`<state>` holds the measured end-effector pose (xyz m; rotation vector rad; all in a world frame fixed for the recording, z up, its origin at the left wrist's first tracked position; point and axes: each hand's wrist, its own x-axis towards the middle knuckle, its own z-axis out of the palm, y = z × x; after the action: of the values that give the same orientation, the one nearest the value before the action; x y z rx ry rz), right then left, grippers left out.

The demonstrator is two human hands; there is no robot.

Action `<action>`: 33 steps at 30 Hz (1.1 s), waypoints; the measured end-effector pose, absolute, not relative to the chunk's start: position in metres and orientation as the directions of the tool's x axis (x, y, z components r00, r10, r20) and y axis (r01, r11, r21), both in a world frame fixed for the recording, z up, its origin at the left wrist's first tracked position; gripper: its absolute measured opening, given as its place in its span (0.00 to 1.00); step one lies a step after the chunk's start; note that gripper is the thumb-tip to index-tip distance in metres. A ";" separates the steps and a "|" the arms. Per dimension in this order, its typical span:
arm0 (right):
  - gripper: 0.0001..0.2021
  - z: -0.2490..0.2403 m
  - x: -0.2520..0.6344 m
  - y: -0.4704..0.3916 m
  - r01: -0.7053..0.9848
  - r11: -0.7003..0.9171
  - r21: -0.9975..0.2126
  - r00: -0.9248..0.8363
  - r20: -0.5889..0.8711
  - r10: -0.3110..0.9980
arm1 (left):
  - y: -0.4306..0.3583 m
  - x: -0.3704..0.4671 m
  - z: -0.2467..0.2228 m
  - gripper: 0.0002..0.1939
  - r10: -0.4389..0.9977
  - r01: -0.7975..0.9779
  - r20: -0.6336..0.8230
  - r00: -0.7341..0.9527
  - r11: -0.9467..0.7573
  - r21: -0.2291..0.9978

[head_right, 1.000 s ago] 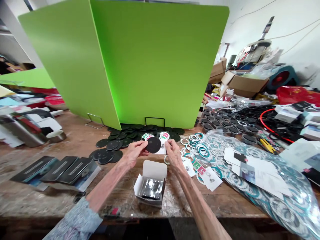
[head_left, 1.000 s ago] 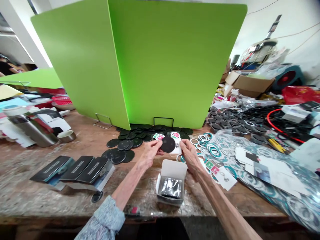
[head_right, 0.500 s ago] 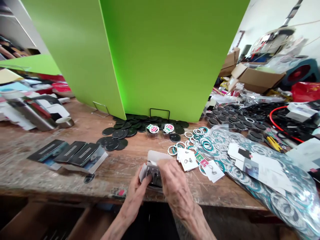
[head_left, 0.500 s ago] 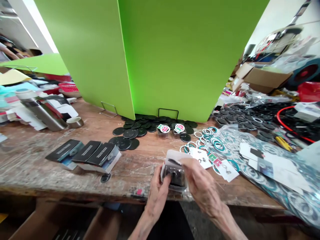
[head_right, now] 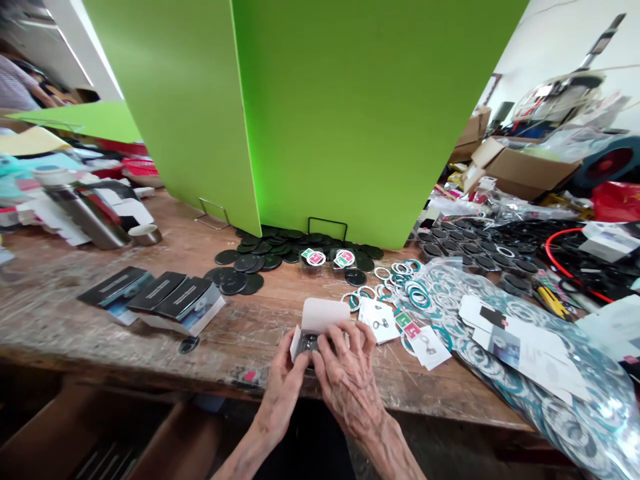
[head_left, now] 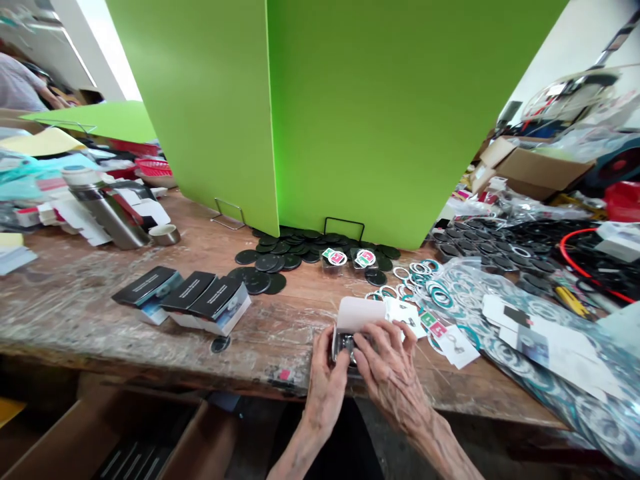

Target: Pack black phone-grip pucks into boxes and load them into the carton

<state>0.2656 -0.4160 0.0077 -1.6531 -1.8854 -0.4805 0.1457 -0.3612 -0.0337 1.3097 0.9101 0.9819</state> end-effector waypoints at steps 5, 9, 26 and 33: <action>0.19 -0.004 0.274 -0.431 0.868 0.214 -0.449 0.119 0.606 0.787 | -0.366 0.136 -0.034 0.24 0.928 -0.008 0.232 0.292 -0.240 0.971; 0.21 -0.015 0.279 -0.431 0.392 0.106 -0.914 0.408 0.276 0.870 | -0.367 0.127 -0.038 0.20 0.833 0.112 0.417 0.363 -0.484 0.868; 0.22 -0.024 0.297 -0.439 0.827 0.294 -0.479 -0.002 0.520 0.854 | -0.323 0.098 -0.011 0.23 0.633 0.032 0.336 0.698 -0.496 0.868; 0.24 -0.028 0.291 -0.436 0.877 0.277 -0.394 -0.014 0.553 0.833 | -0.322 0.100 -0.008 0.18 0.543 0.090 0.383 0.747 -0.654 0.751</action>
<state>0.2913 -0.4364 -0.0276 -1.5458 -1.8312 -0.0777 0.0995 -0.3224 -0.0085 2.1961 0.4734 0.7786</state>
